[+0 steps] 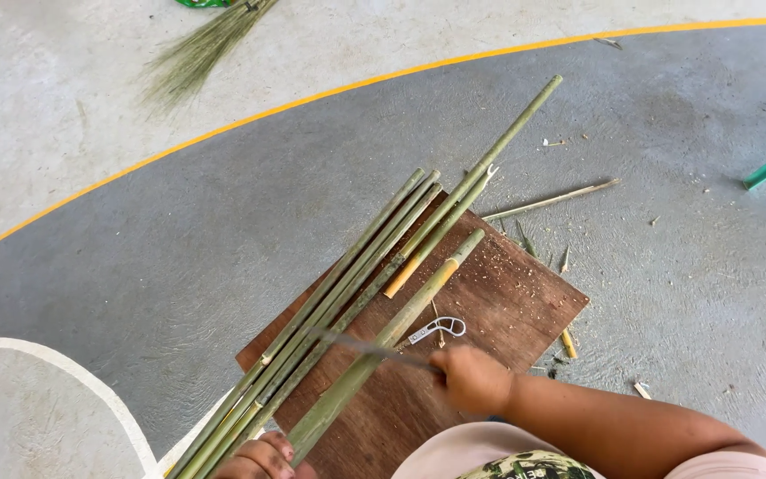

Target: Cutting and stripping bamboo stalks using a machete and a knife on a wooden block.

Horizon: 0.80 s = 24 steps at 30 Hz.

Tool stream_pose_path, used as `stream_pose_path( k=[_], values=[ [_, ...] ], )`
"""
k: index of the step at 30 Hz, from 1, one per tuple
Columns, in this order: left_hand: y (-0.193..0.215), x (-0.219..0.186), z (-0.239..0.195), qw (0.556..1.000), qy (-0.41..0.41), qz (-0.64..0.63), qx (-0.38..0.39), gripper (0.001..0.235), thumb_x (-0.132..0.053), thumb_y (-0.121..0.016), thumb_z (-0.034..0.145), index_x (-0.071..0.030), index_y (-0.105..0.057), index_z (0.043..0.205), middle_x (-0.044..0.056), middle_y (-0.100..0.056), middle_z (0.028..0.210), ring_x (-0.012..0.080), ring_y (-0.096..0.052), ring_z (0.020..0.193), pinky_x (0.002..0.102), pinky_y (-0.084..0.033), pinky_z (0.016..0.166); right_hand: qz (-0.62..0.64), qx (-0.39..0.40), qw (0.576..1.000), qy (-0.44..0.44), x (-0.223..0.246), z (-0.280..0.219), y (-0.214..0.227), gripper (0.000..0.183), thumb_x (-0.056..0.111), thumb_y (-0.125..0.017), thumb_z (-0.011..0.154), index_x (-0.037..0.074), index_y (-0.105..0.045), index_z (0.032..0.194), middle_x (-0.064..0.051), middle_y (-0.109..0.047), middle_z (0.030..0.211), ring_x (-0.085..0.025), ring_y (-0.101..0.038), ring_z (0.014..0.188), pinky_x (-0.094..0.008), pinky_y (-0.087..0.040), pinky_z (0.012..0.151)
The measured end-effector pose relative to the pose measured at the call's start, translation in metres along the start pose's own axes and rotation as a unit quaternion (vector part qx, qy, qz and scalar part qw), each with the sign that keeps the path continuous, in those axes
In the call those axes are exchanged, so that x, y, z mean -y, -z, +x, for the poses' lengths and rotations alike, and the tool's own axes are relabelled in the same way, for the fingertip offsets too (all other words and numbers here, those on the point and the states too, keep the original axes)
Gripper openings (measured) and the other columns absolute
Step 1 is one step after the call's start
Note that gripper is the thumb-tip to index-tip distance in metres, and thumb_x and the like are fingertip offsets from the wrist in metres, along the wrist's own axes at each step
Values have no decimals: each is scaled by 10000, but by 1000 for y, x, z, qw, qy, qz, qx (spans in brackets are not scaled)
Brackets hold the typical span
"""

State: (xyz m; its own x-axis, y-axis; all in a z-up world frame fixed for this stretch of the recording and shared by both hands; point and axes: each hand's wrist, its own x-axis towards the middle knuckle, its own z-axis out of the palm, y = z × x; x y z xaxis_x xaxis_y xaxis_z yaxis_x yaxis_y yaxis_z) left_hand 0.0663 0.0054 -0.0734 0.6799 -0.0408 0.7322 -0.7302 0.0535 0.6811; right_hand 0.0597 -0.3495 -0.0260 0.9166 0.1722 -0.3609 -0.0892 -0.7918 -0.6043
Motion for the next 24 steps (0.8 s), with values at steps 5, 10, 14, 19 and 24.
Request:
stream_pose_path(
  k=[5,10,14,19,24],
  values=[
    [1,-1,11,957,-13,-222,-186,284,-257,-581,1121,-175,-527,855,-31,-590,685,100,-695,709,357,-612,780,125,-19,978,-166,-94,76,8,166,87,-532,947,37,-687,974,-142,-716,902,-235,-711,829,-358,-612,761],
    [25,11,1,976,45,-208,-43,279,-267,-543,1101,-180,-535,836,-1,-565,671,156,-659,687,405,-595,747,40,-36,976,-211,-159,123,21,214,138,-543,1000,10,-671,1115,-182,-702,993,-259,-692,910,-428,-549,872],
    [1,-10,-16,960,43,-175,-212,328,-275,-514,1165,-185,-494,850,-44,-477,590,71,-612,546,317,-570,650,10,-28,998,-59,-17,34,38,282,155,-658,896,58,-658,1161,-175,-720,983,-312,-706,910,-445,-591,848],
    [2,-23,-15,958,78,-172,-215,315,-301,-519,1158,-159,-511,876,-40,-463,580,62,-613,564,325,-567,705,24,59,992,-112,5,20,39,303,137,-576,954,120,-685,1236,-143,-752,1045,-250,-730,961,-398,-579,885],
    [24,-15,-16,962,81,-211,-153,275,-321,-505,1127,-143,-529,918,-26,-500,652,99,-627,653,357,-580,753,37,23,959,-279,-110,89,45,463,26,-472,986,34,-489,1449,-207,-615,1324,-235,-717,1052,-367,-614,938]
  ],
)
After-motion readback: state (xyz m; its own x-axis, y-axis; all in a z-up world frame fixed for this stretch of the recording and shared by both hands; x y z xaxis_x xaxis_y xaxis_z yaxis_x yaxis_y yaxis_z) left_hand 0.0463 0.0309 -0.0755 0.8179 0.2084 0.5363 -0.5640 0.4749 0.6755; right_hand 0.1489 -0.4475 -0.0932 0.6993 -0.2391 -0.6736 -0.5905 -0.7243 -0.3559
